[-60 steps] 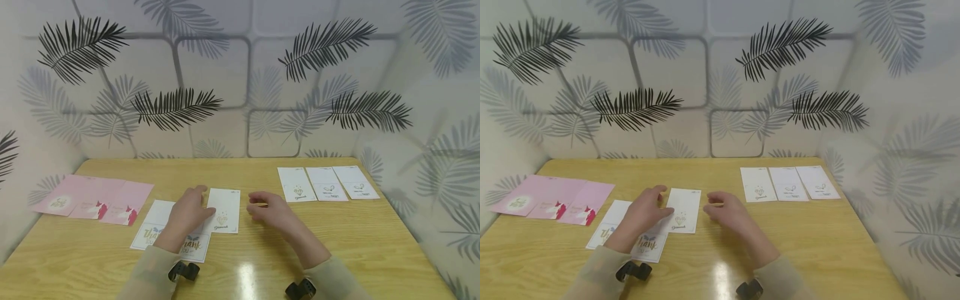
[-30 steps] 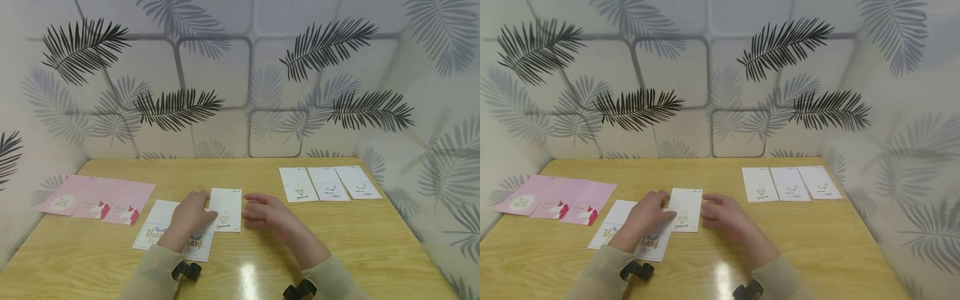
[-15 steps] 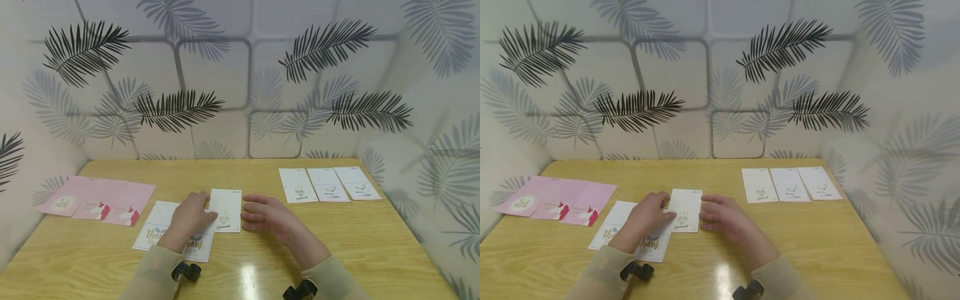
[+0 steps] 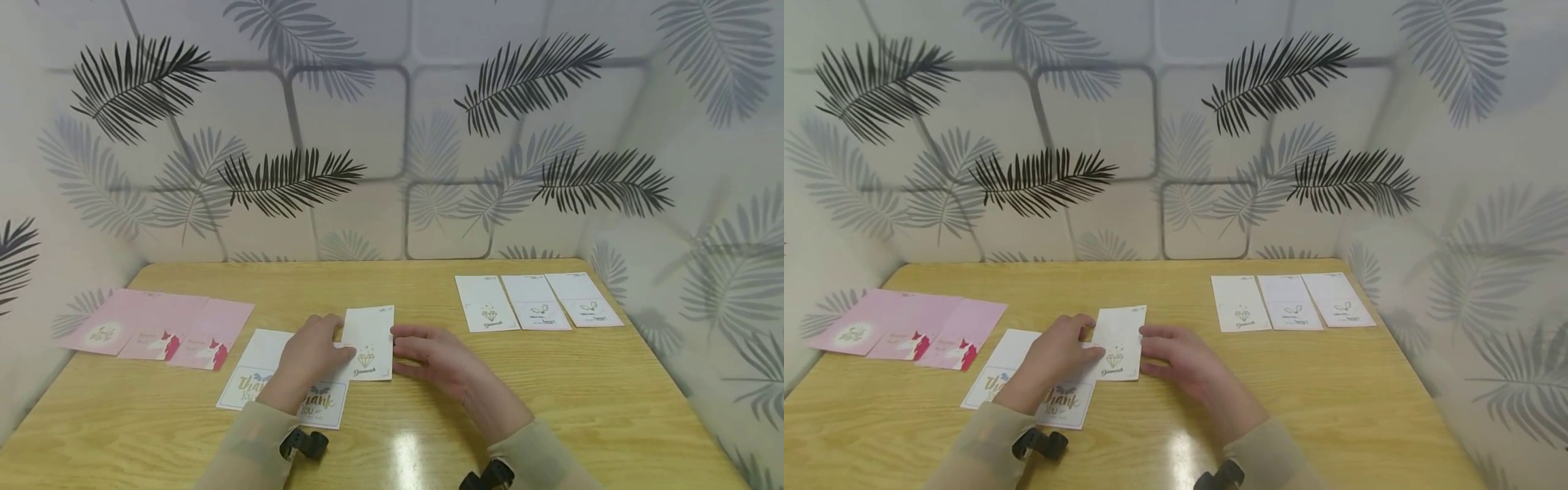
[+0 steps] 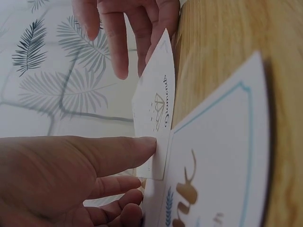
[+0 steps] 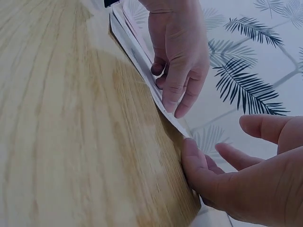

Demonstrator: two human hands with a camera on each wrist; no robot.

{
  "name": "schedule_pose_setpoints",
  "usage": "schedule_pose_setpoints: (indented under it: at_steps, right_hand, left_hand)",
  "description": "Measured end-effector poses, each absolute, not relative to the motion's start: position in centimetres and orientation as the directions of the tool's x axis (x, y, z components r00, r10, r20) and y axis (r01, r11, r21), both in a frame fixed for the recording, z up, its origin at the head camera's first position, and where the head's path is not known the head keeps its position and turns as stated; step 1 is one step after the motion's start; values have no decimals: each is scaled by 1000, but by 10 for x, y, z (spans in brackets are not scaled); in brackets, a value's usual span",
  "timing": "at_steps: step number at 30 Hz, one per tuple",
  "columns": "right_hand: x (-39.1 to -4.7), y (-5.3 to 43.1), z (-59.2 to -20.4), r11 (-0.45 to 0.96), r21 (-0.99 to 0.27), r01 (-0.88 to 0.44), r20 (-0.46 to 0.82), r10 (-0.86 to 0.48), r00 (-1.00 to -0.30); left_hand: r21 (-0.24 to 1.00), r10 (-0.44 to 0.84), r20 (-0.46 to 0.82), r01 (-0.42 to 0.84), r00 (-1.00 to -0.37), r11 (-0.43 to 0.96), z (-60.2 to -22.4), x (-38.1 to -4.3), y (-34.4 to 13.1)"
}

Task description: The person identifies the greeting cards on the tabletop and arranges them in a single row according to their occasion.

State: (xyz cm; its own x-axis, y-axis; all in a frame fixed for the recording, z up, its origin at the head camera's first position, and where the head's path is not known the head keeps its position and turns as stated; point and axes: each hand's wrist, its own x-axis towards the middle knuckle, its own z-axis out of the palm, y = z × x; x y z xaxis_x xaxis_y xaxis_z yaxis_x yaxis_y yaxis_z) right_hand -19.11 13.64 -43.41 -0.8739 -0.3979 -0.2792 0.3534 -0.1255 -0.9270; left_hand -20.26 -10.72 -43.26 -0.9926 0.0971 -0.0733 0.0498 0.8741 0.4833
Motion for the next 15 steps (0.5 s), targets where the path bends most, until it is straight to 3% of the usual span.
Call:
schedule_pose_setpoints:
  at_steps: [15]
  right_hand:
    - [-187, 130, -435, -1, -955, 296, -280, -323, -904]
  left_hand:
    - [496, 115, -79, 61, -990, 866, -434, -205, -105]
